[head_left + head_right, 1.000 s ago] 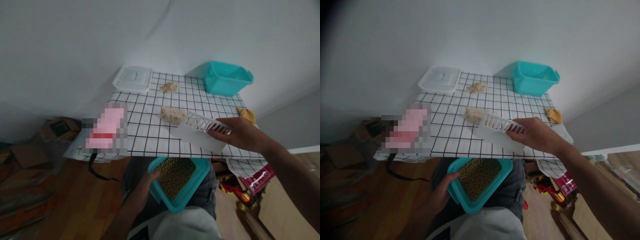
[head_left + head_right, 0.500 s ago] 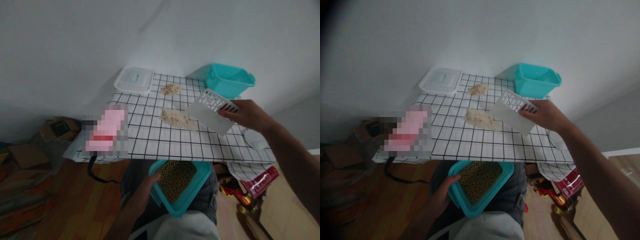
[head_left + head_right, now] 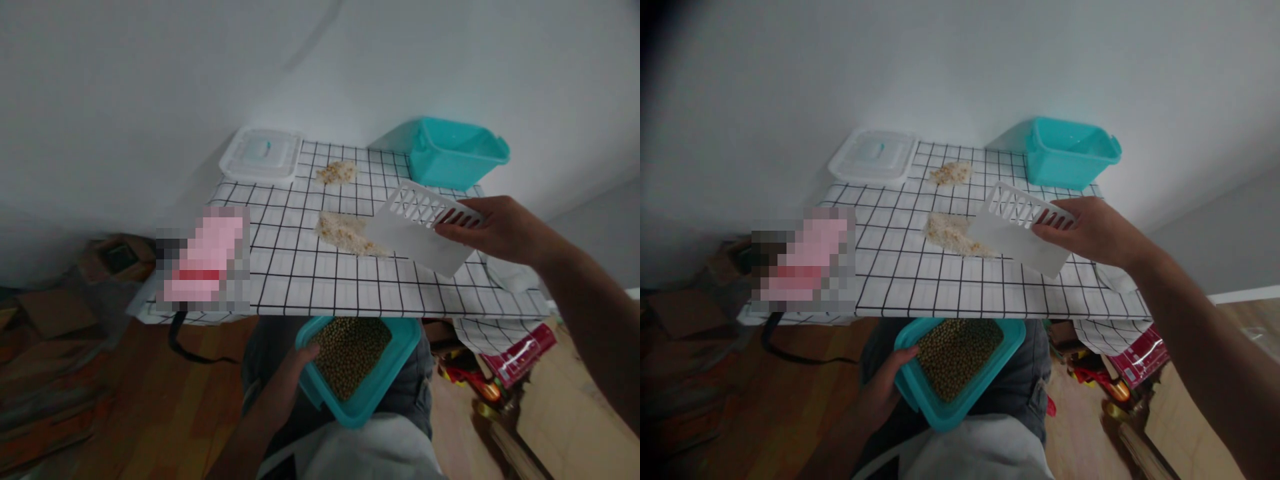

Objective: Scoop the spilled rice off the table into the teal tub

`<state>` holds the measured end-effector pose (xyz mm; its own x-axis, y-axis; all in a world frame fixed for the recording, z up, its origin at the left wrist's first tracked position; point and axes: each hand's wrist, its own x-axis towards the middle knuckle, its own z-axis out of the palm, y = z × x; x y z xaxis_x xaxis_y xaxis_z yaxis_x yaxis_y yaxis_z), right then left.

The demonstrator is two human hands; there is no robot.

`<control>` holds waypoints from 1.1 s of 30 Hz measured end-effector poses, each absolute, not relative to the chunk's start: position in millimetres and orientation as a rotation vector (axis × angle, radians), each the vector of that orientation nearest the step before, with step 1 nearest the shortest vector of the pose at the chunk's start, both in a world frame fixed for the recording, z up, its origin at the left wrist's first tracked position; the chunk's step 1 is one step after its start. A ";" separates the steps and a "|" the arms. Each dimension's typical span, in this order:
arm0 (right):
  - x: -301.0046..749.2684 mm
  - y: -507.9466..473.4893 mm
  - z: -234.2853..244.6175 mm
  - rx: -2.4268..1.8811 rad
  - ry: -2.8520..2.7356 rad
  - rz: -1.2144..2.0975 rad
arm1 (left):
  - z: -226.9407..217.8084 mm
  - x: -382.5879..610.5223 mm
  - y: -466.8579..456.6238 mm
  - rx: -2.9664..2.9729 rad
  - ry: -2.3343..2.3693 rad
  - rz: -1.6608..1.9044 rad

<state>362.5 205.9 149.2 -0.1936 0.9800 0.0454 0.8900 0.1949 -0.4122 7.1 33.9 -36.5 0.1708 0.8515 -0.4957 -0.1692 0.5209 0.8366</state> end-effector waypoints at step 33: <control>371.8 172.1 146.0 -1.765 -2.313 0.372 | -8.3 26.7 39.1 0.387 1.088 0.792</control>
